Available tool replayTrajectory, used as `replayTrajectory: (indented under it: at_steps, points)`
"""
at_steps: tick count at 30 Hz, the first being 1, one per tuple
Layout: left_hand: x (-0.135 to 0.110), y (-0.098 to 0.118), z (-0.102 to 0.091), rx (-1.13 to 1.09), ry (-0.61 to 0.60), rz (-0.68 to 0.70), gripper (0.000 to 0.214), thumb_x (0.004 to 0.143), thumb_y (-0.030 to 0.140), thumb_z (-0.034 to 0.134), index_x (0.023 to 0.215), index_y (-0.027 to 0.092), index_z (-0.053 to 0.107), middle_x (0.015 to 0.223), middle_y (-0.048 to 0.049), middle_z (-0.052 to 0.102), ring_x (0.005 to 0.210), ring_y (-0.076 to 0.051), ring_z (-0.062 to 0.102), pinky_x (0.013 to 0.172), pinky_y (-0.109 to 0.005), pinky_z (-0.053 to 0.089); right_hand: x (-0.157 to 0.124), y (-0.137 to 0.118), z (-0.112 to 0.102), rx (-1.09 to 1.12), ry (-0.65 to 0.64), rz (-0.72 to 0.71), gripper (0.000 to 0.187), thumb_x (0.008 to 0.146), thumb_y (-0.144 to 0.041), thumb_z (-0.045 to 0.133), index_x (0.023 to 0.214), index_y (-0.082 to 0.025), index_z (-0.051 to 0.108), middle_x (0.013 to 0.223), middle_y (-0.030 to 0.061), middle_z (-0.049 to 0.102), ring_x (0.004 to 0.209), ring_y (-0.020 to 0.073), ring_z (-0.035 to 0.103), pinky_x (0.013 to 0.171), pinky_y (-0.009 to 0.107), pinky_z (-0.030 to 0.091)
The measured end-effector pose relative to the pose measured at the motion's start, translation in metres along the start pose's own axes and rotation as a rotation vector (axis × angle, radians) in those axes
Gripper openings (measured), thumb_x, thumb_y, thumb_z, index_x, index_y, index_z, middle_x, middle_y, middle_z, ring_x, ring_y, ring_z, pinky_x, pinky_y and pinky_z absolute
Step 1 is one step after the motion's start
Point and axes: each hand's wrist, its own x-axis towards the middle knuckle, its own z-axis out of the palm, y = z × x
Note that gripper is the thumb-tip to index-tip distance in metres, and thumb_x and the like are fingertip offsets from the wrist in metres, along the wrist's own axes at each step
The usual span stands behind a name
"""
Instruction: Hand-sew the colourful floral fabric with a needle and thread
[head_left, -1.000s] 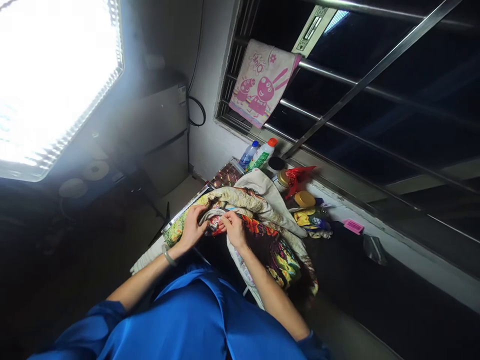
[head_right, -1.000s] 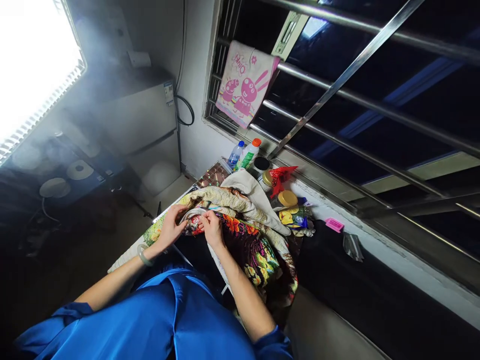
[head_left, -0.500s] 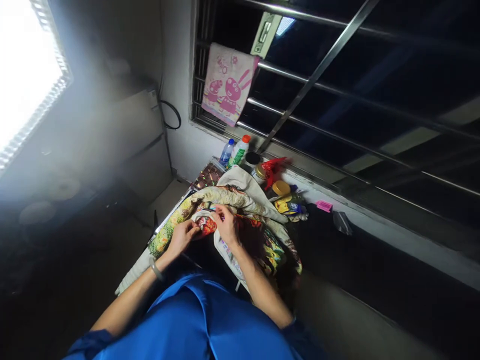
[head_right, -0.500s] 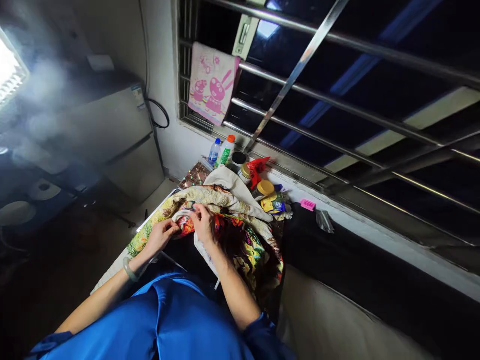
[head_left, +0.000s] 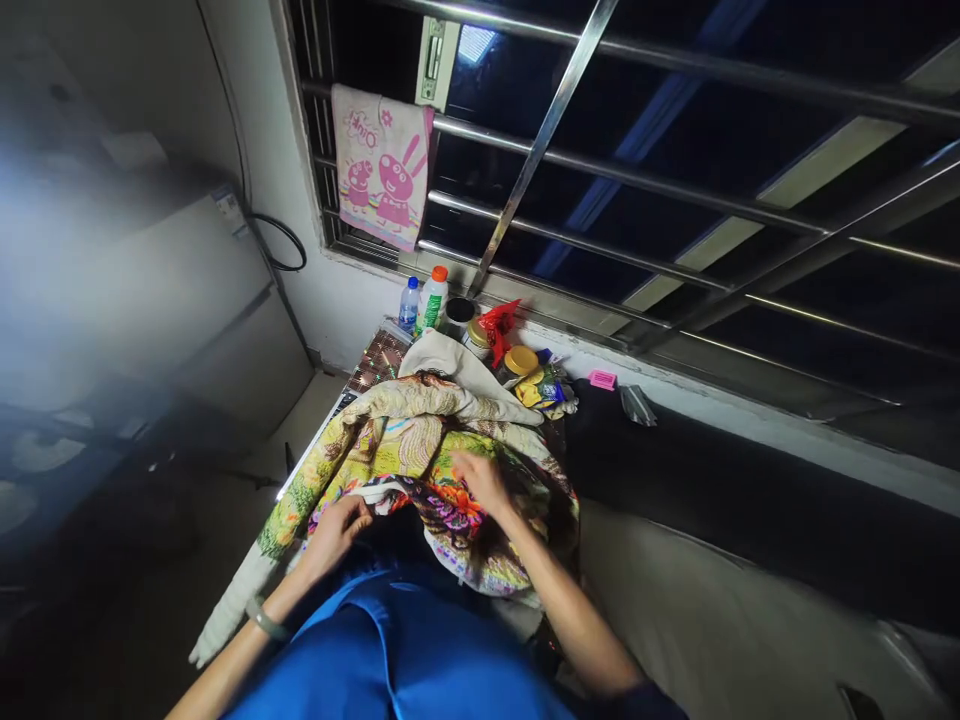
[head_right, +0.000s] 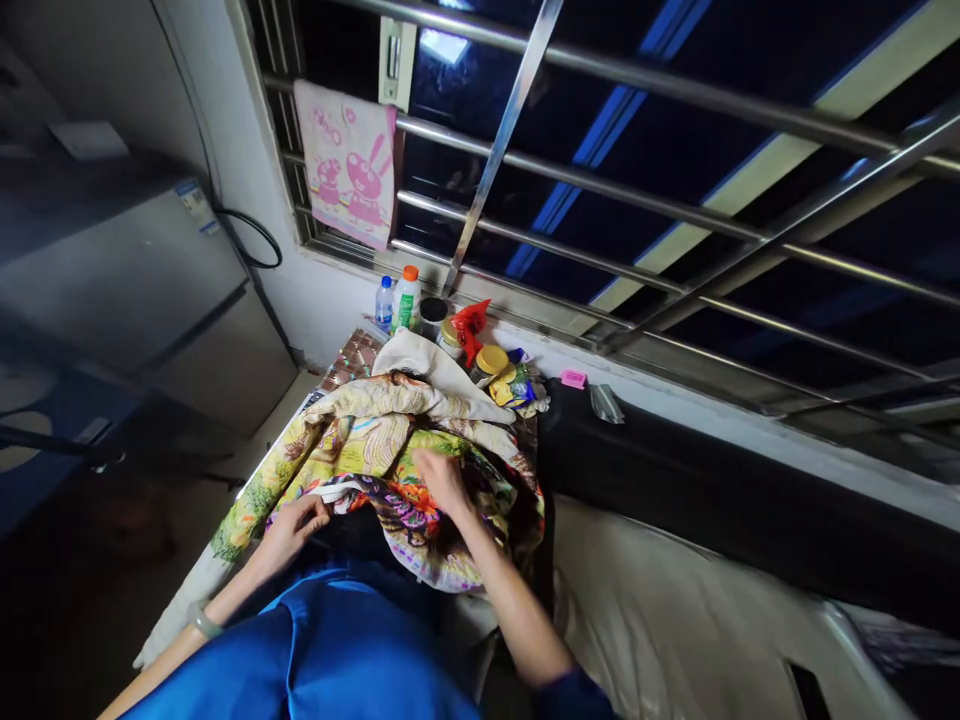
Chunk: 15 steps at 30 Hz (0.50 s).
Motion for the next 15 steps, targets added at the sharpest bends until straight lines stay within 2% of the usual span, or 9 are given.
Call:
replayTrajectory:
  at_steps: [1,2,5,7,11,15]
  points:
    - [0.001,-0.001,-0.001,0.01,-0.019,-0.006,0.019,0.082,0.033,0.052,0.066,0.023,0.047,0.071,-0.0021,0.062,0.069,-0.019,0.055,0.07,-0.031,0.045,0.019,0.008,-0.009,-0.048,0.01,0.111,0.045,0.107,-0.027,0.028,0.111,-0.017,0.072,0.1,0.0098,0.073,0.095,0.0211,0.066,0.085,0.03,0.05]
    - [0.003,-0.002,-0.001,0.017,-0.035,-0.013,0.019,0.082,0.034,0.052,0.067,0.023,0.048,0.071,-0.0016,0.062,0.07,-0.019,0.055,0.071,-0.031,0.045,0.04,0.016,-0.018,-0.074,-0.002,0.158,0.045,0.107,-0.024,0.027,0.109,-0.015,0.071,0.102,0.0113,0.072,0.099,0.0223,0.066,0.086,0.031,0.05]
    - [0.005,-0.007,-0.001,0.019,-0.076,-0.035,0.021,0.082,0.038,0.052,0.068,0.023,0.049,0.07,-0.0005,0.061,0.07,-0.019,0.054,0.072,-0.031,0.044,0.096,0.03,-0.029,-0.099,-0.128,0.167,0.026,0.104,-0.029,0.047,0.108,-0.016,0.069,0.109,0.0099,0.07,0.099,0.0219,0.066,0.086,0.034,0.053]
    - [0.006,-0.01,0.0,0.003,-0.092,-0.052,0.024,0.082,0.041,0.053,0.067,0.023,0.048,0.07,-0.0006,0.06,0.07,-0.019,0.054,0.073,-0.031,0.045,0.122,0.031,-0.024,-0.105,-0.214,0.144,0.026,0.099,-0.035,0.06,0.118,-0.018,0.065,0.119,0.0084,0.066,0.101,0.0213,0.066,0.087,0.038,0.057]
    - [0.007,-0.014,0.002,-0.027,-0.073,-0.075,0.026,0.083,0.041,0.053,0.066,0.023,0.048,0.069,-0.0012,0.061,0.071,-0.019,0.055,0.073,-0.031,0.045,0.147,0.026,-0.004,-0.109,-0.264,0.094,0.034,0.097,-0.037,0.063,0.126,-0.019,0.061,0.128,0.0089,0.062,0.108,0.0233,0.064,0.091,0.043,0.057]
    - [0.006,-0.015,0.002,-0.028,-0.064,-0.076,0.026,0.085,0.041,0.051,0.066,0.022,0.049,0.07,-0.0017,0.062,0.07,-0.019,0.054,0.073,-0.031,0.046,0.154,0.025,0.001,-0.079,-0.178,0.068,0.031,0.1,-0.034,0.058,0.127,-0.021,0.062,0.132,0.0112,0.062,0.116,0.0248,0.062,0.099,0.044,0.053]
